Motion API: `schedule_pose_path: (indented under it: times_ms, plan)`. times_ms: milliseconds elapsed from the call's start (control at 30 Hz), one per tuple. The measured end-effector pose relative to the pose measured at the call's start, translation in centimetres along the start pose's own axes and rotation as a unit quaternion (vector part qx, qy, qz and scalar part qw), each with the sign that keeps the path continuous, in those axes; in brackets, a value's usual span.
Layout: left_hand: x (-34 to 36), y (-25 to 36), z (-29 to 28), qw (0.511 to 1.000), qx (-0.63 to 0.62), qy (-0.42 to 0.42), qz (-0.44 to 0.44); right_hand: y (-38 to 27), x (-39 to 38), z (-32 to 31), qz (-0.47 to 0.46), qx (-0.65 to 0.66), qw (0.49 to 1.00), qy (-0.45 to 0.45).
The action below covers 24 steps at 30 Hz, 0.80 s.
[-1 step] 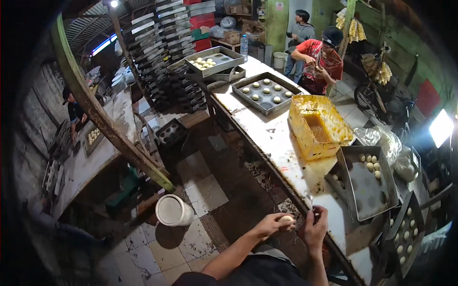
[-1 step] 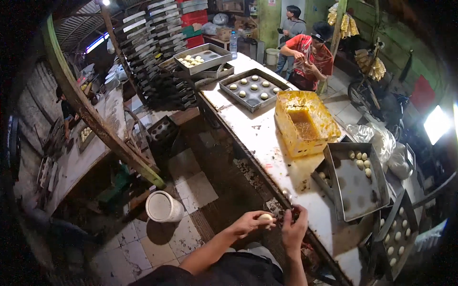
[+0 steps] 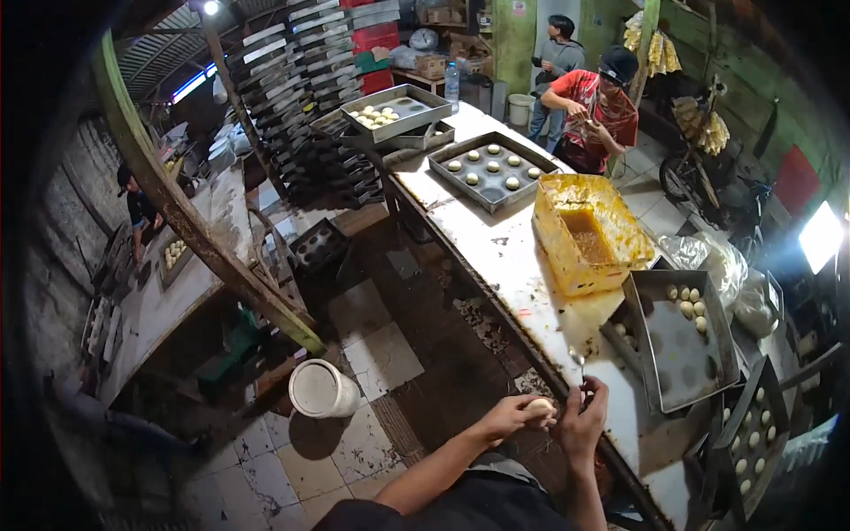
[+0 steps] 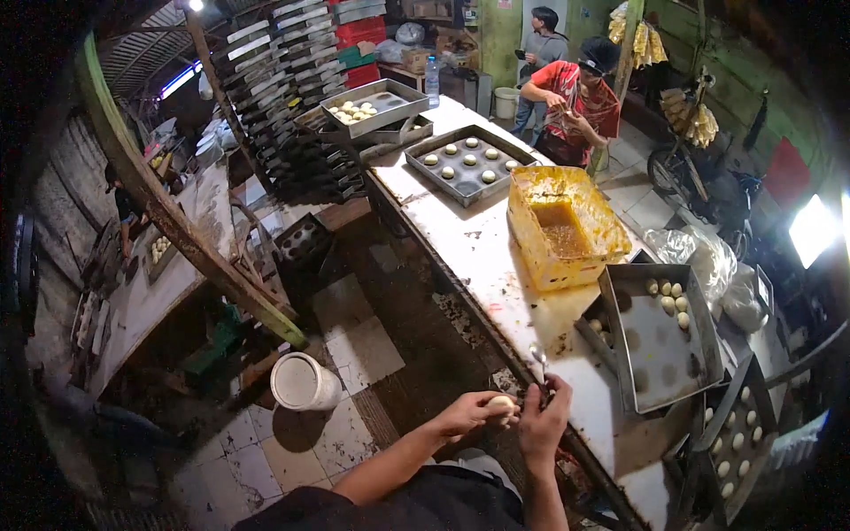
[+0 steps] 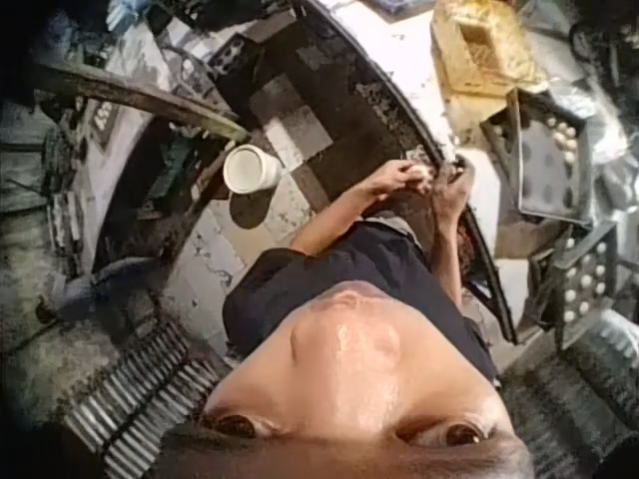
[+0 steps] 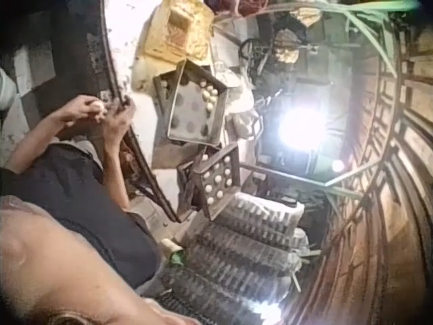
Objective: Filling and shaping dough to make pastries at a bakery.
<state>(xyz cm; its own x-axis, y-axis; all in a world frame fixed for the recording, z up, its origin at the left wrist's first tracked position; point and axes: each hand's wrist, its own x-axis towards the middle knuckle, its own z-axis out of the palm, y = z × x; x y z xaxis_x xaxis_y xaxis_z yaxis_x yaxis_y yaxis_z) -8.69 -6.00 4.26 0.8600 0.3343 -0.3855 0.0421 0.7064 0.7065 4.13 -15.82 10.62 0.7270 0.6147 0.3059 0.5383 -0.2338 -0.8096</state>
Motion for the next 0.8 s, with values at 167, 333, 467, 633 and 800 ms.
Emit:
schedule_pose_path:
  times_ms: [167,333,467,633,800]
  plan:
    - [7.9,-3.2,2.4,0.972,0.224,0.025,0.061,8.8,4.2,2.3,-0.048,-0.057,0.997,0.012]
    - [8.0,-1.9,1.2,0.983,0.147,0.059,-0.088,10.2,4.6,2.2,-0.032,-0.012,0.999,-0.027]
    - [10.6,-1.3,-0.8,0.991,-0.07,0.101,-0.048,10.0,7.1,4.2,0.057,0.016,0.998,-0.034]
    - [15.9,7.2,-8.8,0.996,-0.014,0.088,-0.008,9.5,15.9,4.8,0.073,0.031,0.997,0.008]
    - [20.0,17.7,-13.7,0.994,-0.017,0.107,-0.004,1.4,31.1,3.5,-0.029,-0.074,0.997,0.021]
